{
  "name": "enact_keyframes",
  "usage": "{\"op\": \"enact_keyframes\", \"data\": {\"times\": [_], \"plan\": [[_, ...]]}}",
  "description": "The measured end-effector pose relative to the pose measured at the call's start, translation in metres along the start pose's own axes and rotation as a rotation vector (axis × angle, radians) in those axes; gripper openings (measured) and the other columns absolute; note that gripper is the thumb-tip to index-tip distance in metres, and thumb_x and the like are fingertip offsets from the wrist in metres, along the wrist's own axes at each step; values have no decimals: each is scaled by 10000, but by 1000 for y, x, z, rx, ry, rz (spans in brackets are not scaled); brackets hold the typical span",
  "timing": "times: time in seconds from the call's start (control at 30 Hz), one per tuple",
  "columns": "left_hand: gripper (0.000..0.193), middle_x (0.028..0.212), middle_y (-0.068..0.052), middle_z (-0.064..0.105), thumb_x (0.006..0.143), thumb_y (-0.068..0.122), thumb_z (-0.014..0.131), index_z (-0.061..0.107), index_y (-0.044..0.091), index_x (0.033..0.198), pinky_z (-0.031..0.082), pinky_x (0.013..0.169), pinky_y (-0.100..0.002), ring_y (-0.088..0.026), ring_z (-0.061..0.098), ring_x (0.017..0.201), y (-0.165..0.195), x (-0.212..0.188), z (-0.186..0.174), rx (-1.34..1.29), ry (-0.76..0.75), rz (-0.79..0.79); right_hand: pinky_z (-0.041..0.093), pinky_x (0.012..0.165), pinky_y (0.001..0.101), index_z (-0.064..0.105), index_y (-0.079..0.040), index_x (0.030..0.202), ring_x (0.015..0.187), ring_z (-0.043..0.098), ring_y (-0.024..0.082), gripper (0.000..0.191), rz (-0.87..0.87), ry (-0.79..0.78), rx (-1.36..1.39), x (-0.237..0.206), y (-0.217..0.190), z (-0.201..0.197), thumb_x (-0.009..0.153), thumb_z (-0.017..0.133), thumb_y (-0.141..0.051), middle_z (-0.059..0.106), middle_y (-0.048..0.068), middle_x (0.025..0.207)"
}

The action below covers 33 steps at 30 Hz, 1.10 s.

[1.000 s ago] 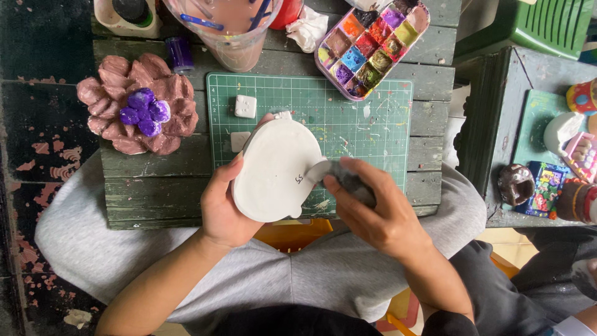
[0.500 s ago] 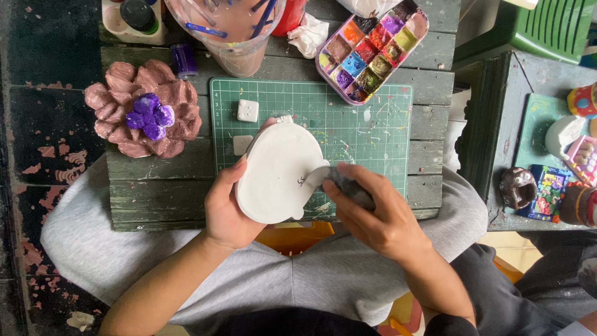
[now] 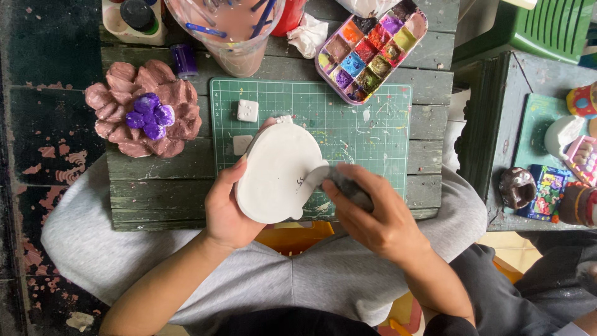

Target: The person sands the edges and surface of a white ceramic trinket dish using a gray sanding sponge, rotating the dish to sand different sides. They then brush dust off the dish and small clay tiles with a paintbrush and handle a watercolor paint palette on the table.

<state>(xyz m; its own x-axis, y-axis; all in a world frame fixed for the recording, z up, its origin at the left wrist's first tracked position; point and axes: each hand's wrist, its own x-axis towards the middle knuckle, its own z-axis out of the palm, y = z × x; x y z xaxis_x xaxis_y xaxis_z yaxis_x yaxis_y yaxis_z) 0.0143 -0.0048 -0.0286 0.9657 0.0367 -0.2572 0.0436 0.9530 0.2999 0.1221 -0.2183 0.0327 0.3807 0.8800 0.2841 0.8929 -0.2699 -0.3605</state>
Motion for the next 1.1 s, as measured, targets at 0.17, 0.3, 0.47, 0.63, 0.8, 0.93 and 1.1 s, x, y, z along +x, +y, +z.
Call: {"op": "enact_keyframes", "data": {"times": [0.17,0.3,0.47,0.63,0.8,0.93,1.1], "plan": [[742,1621,-115,409,993,414,490,286,127,1645,364,1194,-464,-268,439,1452,0,-1,-2,12,33,-23,590,911,413,731,-29,1230,1117,655,329,480,0,-2,28,1,1,0,762,810,38,539,189,1359],[731,1617,-110,405,996,404,483,283,133,1645,368,1189,-467,-266,443,1442,0,-1,-2,17,43,-21,594,917,403,732,-42,1236,1120,666,317,479,2,-1,54,2,0,0,771,803,51,547,175,1362],[731,1621,-114,397,1005,400,484,280,126,1651,369,1192,-469,-264,438,1446,0,0,-2,23,28,-14,588,910,406,722,-45,1242,1120,667,324,494,2,-11,59,2,1,-1,762,811,28,550,175,1353],[735,1633,-112,395,1000,404,484,280,134,1653,367,1177,-462,-263,438,1443,0,-1,-2,24,27,-16,583,889,402,726,-45,1250,1102,663,317,508,-2,-30,66,1,2,-2,754,811,21,550,178,1354],[733,1634,-111,388,997,397,485,281,125,1647,362,1198,-457,-258,432,1456,0,0,-1,31,38,-7,589,899,385,730,-72,1246,1120,663,273,491,-32,-49,85,1,1,-2,771,809,26,545,151,1363],[728,1638,-116,383,1003,391,486,286,109,1644,350,1207,-457,-256,425,1463,0,-1,-1,34,32,-13,582,912,394,718,-66,1267,1142,644,314,518,32,-30,55,1,2,-1,765,805,26,527,173,1376],[719,1638,-116,388,1004,390,483,295,106,1638,347,1209,-459,-260,426,1466,0,0,-1,37,31,-9,572,912,411,711,-54,1283,1129,638,335,543,38,-40,24,2,3,-1,753,800,23,517,187,1380]]}}
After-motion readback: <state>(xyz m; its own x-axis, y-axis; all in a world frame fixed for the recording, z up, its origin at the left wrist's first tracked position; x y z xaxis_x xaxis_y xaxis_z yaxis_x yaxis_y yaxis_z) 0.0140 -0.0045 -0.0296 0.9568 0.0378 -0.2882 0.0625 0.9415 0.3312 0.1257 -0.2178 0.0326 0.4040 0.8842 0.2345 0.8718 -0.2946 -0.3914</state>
